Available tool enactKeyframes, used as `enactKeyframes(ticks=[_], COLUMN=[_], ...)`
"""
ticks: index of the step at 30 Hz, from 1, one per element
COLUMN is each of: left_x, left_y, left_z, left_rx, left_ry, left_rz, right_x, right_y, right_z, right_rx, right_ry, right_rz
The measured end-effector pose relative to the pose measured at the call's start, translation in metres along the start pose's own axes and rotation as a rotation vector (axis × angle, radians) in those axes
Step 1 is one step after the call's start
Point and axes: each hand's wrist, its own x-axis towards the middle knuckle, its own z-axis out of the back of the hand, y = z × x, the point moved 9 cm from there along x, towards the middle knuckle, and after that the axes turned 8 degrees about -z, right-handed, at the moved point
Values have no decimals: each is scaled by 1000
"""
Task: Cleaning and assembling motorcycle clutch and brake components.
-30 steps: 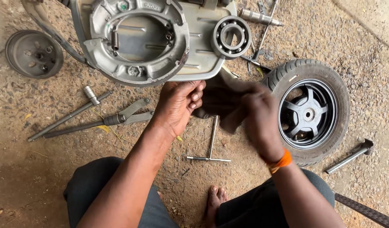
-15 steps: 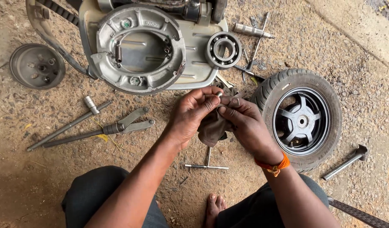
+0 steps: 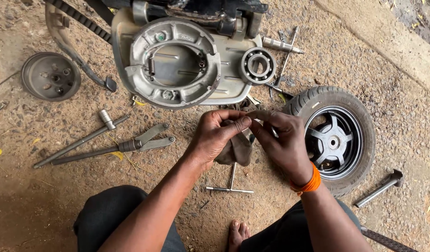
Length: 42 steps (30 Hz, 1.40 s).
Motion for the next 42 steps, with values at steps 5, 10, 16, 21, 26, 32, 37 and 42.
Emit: enactKeyframes(ticks=[5, 10, 16, 21, 26, 32, 37, 42], left_x=[-13, -7, -13, -14, 0, 8, 1, -4], left_y=[-12, -13, -7, -12, 1, 20, 2, -20], left_z=[6, 19, 18, 17, 25, 44, 27, -13], left_rx=[-121, -64, -18, 71, -37, 141, 424, 893], left_ry=[27, -49, 30, 35, -93, -308, -348, -208], left_rz=[87, -13, 40, 30, -34, -130, -5, -602], right_x=[3, 5, 20, -5, -12, -10, -2, -4], right_y=[40, 79, 77, 71, -27, -76, -83, -94], right_z=[3, 4, -16, -1, -11, -42, -38, -43], right_rx=[-17, -19, 21, 69, 1009, 1167, 1247, 1385], right_ry=[-58, -299, -377, -497, -278, -25, 13, 40], right_rz=[9, 30, -24, 49, -222, -841, -774, -640])
